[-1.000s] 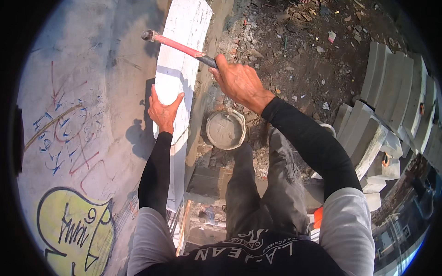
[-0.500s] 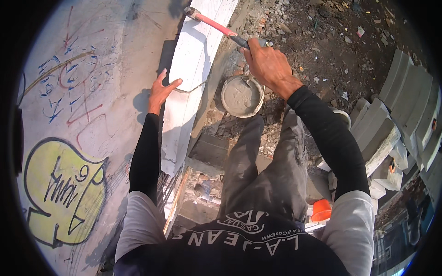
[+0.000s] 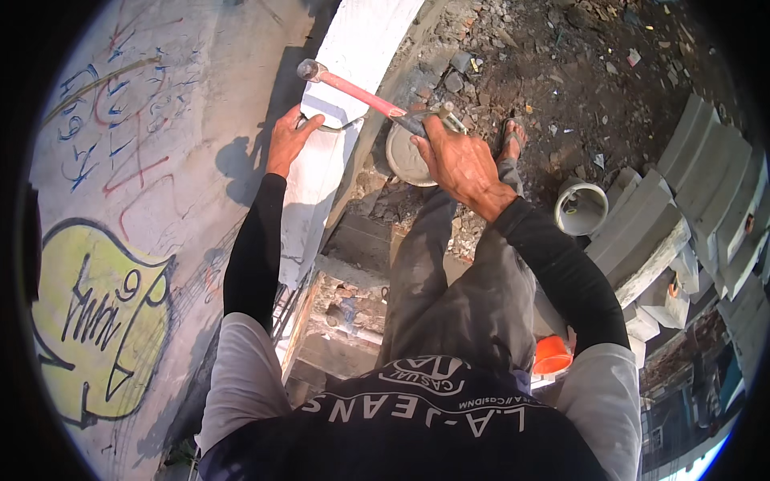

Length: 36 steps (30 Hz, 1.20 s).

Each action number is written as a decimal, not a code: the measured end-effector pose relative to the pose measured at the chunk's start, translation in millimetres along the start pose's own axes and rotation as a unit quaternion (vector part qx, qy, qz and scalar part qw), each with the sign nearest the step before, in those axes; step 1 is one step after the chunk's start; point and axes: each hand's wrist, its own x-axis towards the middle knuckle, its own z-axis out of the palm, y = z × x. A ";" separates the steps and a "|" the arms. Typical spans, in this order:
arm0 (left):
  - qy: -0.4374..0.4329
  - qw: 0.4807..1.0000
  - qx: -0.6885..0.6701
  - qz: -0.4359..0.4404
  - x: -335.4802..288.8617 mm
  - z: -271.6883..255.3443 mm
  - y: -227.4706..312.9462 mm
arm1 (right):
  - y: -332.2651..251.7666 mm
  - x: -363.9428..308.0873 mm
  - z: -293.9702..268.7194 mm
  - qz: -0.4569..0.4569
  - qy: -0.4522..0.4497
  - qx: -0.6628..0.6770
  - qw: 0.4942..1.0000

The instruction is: The person taps and aligns a concrete block on a wall using a hammer, then applies mortar onto another block using a trowel.

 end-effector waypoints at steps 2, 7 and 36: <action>0.005 1.000 0.001 0.011 -0.1 1.1 2.7 | 0.8 -1.1 4.1 -0.025 0.000 0.049 0.998; -0.026 0.999 0.032 0.003 -0.2 -4.3 6.7 | 7.2 2.5 1.9 -0.020 0.011 0.109 0.994; 0.119 0.978 0.167 0.029 22.3 54.3 69.4 | 227.2 292.5 -289.9 0.145 -0.102 0.153 0.972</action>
